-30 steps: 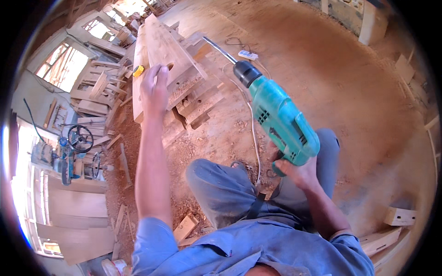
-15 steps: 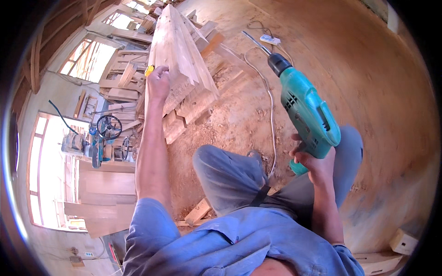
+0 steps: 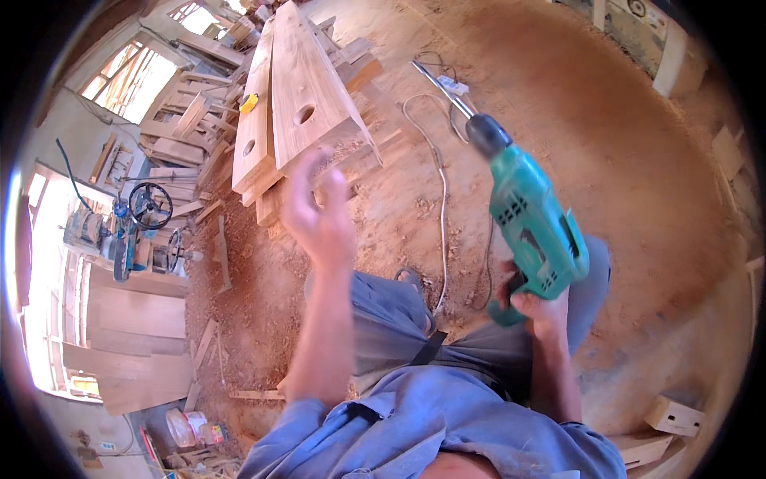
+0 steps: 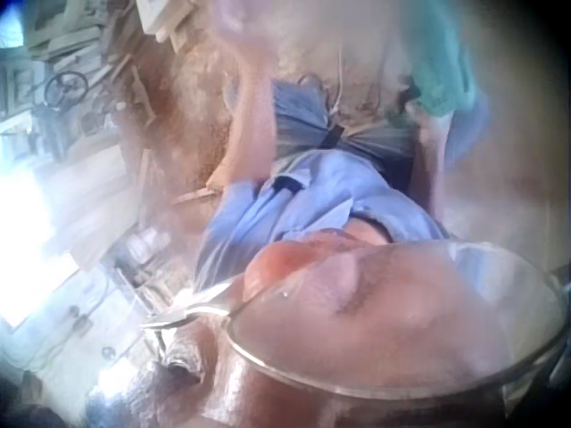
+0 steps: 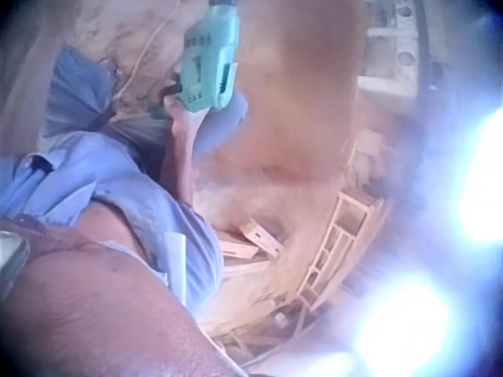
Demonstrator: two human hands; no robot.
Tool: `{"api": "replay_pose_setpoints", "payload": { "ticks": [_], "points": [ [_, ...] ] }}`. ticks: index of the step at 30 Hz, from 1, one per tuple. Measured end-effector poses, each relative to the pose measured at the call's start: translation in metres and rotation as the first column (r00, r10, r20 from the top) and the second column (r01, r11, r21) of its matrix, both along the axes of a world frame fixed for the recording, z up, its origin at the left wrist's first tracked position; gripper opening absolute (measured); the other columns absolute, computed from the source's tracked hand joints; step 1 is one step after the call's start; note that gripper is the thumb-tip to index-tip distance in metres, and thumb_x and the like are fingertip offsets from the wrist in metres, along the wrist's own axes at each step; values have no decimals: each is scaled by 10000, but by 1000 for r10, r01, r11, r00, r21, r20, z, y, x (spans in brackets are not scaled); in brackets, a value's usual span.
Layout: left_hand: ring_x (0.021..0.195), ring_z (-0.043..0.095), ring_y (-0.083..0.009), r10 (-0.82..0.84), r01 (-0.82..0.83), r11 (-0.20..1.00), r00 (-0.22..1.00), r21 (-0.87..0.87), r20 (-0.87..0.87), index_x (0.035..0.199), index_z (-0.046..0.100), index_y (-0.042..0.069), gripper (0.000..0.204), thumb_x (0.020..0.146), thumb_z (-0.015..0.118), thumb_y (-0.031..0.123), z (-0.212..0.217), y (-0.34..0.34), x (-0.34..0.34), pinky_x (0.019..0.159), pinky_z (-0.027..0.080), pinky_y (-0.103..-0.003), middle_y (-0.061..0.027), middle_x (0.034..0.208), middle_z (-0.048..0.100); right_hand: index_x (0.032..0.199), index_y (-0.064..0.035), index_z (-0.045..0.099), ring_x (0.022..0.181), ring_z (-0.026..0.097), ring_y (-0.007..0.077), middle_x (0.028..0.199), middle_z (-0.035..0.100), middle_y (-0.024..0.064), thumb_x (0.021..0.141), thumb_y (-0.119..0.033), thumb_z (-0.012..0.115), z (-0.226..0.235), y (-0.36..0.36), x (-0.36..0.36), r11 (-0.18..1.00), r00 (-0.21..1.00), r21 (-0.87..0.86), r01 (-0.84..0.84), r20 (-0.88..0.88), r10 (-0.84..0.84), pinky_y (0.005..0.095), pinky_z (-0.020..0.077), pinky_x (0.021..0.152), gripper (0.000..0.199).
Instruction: The person drills holes into wooden planks using a corded electric drill. They periodically lift and rotate the planks to inspect the holes and then resume drilling.
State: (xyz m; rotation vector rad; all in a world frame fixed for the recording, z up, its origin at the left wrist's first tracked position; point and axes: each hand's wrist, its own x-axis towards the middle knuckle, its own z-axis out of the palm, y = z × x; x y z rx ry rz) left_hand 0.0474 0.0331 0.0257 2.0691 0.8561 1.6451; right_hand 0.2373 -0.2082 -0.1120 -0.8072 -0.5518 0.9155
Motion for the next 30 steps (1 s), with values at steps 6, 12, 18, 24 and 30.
{"api": "replay_pose_setpoints", "payload": {
  "ticks": [6,12,18,24,30],
  "points": [
    [1170,632,-219,-433,894,17,410,-447,803,1304,621,-34,670,833,893,357,-32,-111,14,1023,507,-356,-137,1264,660,1360,43,559,784,738,283,1137,723,178,671,-201,990,20,-53,-77,996,991,-46,-80,-109,75,348,568,605,848],
    [987,698,-246,-338,827,-154,470,-540,816,1268,584,-5,631,834,881,345,-25,-129,-5,888,593,-407,-161,1122,690,1281,11,645,963,705,219,1131,729,128,778,-42,873,50,-61,-121,980,988,-148,-135,49,143,352,581,833,555],
    [937,707,-274,-284,834,-142,482,-534,829,1252,560,6,570,865,823,332,-31,-118,-16,830,614,-444,-171,1072,681,1304,3,639,962,703,215,1143,728,117,824,-31,838,57,-50,-127,958,971,-218,-184,109,211,357,582,839,521],
    [923,709,-299,-218,824,-133,517,-550,828,1282,537,15,606,861,816,351,-39,-103,-12,825,613,-466,-183,1068,679,1257,3,637,926,690,191,1107,707,95,839,-50,837,69,-36,-128,949,971,-254,-185,101,216,341,573,804,466],
    [935,713,-308,-217,829,-115,517,-547,828,1317,518,7,669,844,833,360,-37,-92,-16,836,616,-471,-216,1093,681,1258,-9,632,915,679,168,1084,699,82,850,-20,807,69,-25,-128,942,966,-288,-170,138,217,327,572,806,444]
  ]
}}
